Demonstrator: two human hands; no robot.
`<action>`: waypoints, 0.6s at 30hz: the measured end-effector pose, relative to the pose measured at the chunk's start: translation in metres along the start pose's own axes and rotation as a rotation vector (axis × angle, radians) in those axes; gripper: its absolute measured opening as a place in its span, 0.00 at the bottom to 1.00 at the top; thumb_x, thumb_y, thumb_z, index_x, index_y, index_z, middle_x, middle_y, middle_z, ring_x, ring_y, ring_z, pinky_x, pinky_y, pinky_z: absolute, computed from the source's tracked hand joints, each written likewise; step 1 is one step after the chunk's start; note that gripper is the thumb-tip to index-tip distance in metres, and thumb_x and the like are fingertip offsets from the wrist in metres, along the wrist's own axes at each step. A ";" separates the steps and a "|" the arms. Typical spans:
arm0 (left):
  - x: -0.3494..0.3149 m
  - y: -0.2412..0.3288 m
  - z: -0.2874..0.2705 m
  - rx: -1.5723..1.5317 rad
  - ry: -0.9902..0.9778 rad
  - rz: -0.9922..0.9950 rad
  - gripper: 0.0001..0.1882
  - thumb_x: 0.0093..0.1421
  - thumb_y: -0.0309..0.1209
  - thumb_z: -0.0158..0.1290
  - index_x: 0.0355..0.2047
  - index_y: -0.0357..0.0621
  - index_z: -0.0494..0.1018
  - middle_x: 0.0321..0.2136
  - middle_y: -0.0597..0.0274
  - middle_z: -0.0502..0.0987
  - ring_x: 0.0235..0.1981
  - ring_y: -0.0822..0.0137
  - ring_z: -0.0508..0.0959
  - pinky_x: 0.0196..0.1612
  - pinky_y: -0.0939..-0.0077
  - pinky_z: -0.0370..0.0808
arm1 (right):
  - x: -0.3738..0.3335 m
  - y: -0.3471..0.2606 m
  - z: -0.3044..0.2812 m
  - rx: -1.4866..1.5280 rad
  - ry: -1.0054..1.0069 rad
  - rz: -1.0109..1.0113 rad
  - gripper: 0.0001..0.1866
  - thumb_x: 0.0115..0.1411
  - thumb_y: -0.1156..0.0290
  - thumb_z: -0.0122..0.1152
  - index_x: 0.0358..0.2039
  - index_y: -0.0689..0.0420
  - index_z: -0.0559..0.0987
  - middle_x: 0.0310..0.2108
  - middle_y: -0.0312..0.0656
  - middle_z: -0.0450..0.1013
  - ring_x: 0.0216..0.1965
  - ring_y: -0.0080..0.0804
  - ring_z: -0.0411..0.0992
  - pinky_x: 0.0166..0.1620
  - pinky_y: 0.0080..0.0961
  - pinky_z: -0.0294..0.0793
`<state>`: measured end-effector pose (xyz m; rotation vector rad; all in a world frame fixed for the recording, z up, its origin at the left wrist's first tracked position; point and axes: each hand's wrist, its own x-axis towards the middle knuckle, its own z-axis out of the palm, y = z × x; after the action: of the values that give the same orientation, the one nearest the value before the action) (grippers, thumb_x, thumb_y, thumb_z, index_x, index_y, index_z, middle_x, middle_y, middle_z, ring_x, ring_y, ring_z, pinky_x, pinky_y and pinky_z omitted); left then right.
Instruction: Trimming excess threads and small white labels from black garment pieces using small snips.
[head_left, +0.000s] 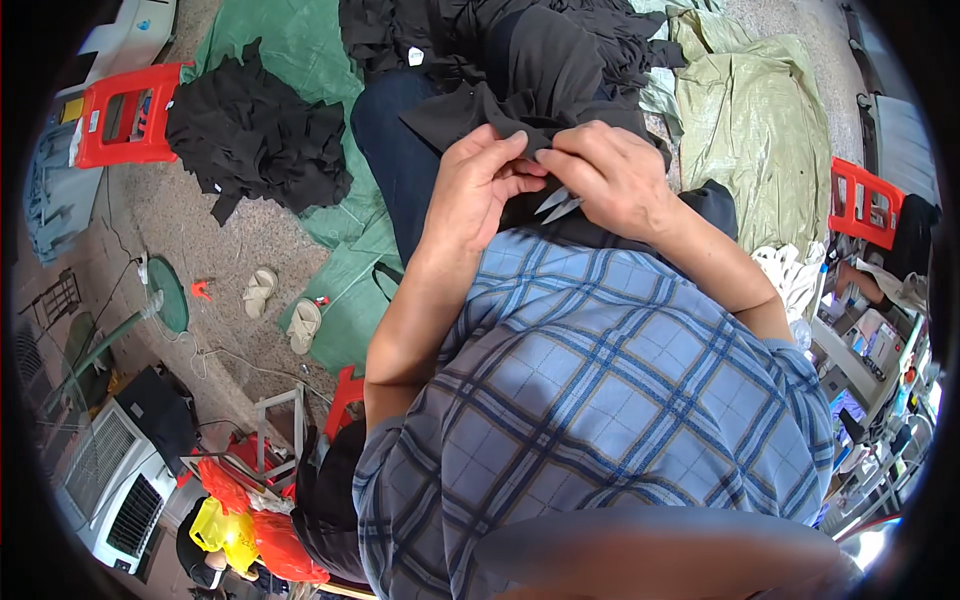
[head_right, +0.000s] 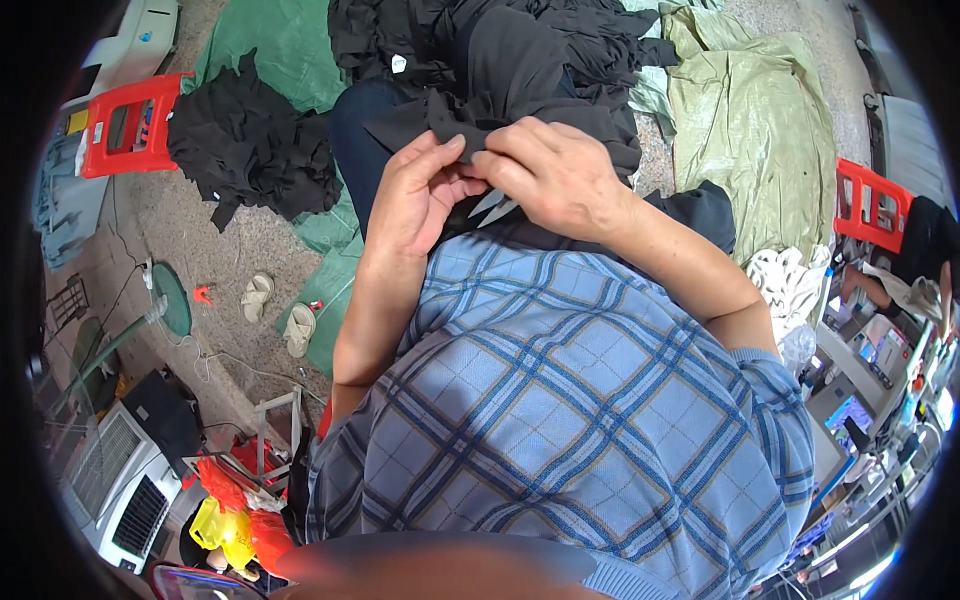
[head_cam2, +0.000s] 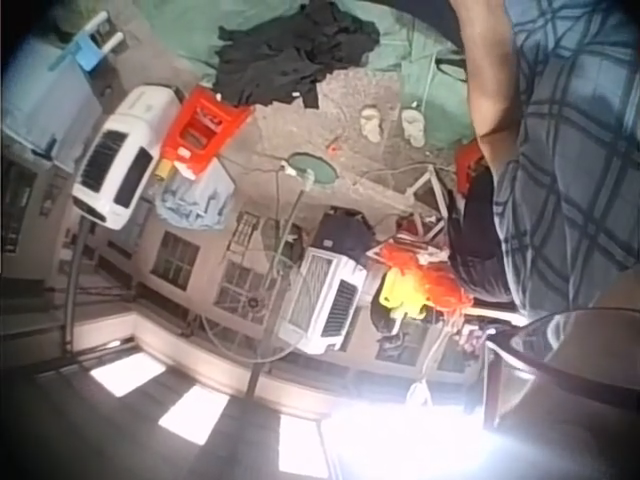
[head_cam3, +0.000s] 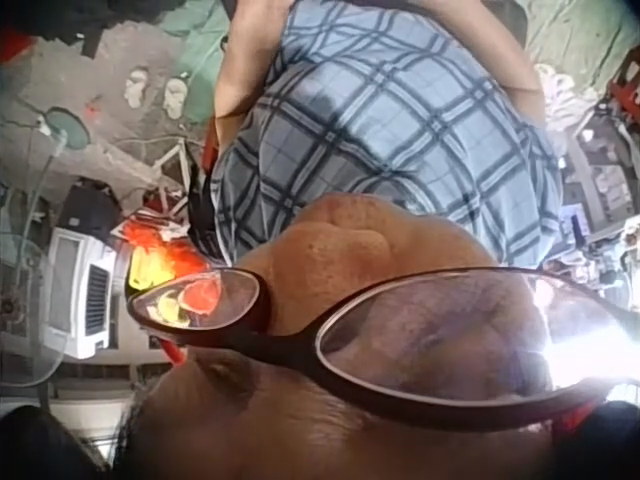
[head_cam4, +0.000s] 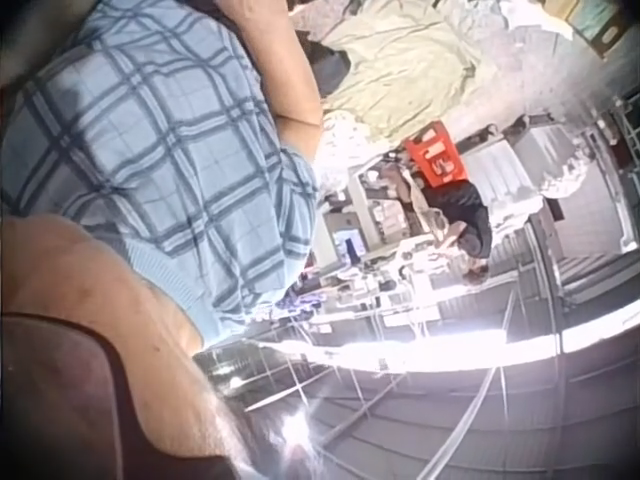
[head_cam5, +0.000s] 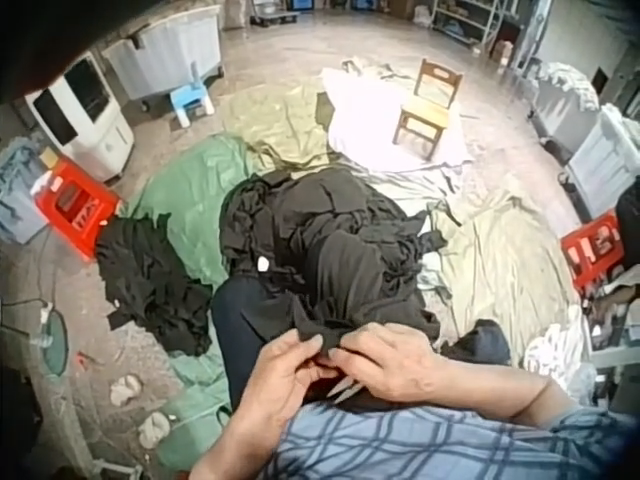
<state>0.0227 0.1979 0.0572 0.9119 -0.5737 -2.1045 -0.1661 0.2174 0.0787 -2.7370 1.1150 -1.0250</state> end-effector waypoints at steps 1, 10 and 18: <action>-0.003 0.001 0.000 -0.026 0.012 0.015 0.07 0.65 0.28 0.50 0.38 0.36 0.73 0.32 0.57 0.79 0.33 0.68 0.79 0.36 0.74 0.78 | -0.005 0.004 0.001 -0.005 0.025 0.003 0.18 0.38 0.76 0.63 0.35 0.58 0.77 0.33 0.40 0.72 0.31 0.36 0.74 0.31 0.27 0.74; -0.016 0.005 0.021 -0.111 0.095 0.233 0.07 0.59 0.19 0.54 0.39 0.34 0.72 0.34 0.52 0.79 0.32 0.64 0.81 0.39 0.72 0.79 | -0.001 0.004 -0.005 0.280 0.023 0.253 0.15 0.45 0.70 0.65 0.34 0.56 0.74 0.29 0.39 0.70 0.29 0.36 0.72 0.31 0.29 0.71; -0.016 0.005 0.029 -0.089 0.170 0.326 0.09 0.56 0.14 0.55 0.38 0.32 0.72 0.33 0.50 0.79 0.32 0.62 0.82 0.39 0.69 0.83 | 0.011 0.003 -0.025 0.094 -0.005 0.303 0.16 0.51 0.74 0.65 0.41 0.58 0.74 0.32 0.41 0.72 0.30 0.39 0.71 0.30 0.29 0.71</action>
<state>0.0099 0.2104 0.0859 0.8721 -0.4992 -1.7289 -0.1765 0.2137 0.1038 -2.3995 1.3865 -0.9971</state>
